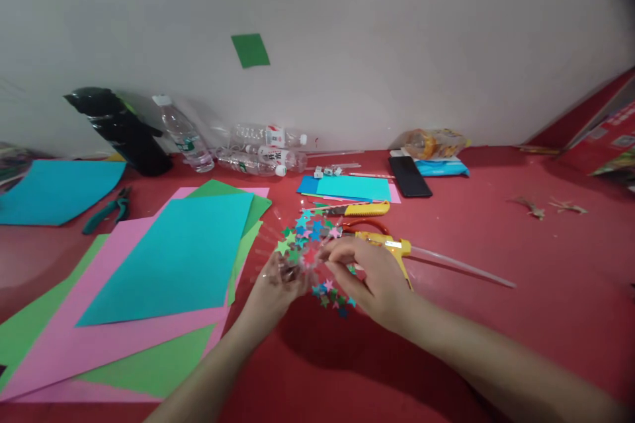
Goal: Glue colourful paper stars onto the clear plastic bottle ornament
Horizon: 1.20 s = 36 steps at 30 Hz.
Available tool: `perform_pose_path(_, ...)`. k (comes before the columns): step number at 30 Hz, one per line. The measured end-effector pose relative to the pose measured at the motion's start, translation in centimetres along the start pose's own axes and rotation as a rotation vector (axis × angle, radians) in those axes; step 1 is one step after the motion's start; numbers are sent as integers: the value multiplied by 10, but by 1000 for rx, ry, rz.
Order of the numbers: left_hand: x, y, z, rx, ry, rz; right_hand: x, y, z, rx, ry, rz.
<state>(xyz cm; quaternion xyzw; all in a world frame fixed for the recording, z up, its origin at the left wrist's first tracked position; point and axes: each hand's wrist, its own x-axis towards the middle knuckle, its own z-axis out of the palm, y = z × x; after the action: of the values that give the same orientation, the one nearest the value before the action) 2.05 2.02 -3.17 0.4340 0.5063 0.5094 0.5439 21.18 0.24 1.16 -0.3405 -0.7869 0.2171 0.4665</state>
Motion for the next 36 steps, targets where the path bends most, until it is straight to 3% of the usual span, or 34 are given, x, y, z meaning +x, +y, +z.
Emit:
perform_pose_path(5,-6,-4,5,34,-47,-14,2,-5,-4,-77,75,-96)
perform_pose_path(9,-7,4,9,123,-99,68,5,-9,-10,-72,69,-146)
perform_pose_path(15,-11,6,12,-154,188,-35,4,-14,-7,-52,28,-64)
perform_pose_path(21,-12,-2,7,-202,256,-43,5,-14,-2,-115,-39,-153)
perform_pose_path(26,-15,7,10,-28,215,79,3,-10,-1,-186,-60,-252)
perform_pose_path(30,-17,17,12,-75,124,71,1,-10,0,-242,-57,-304)
perform_pose_path(36,-18,23,13,-89,22,89,1,-13,4,-221,-75,-236)
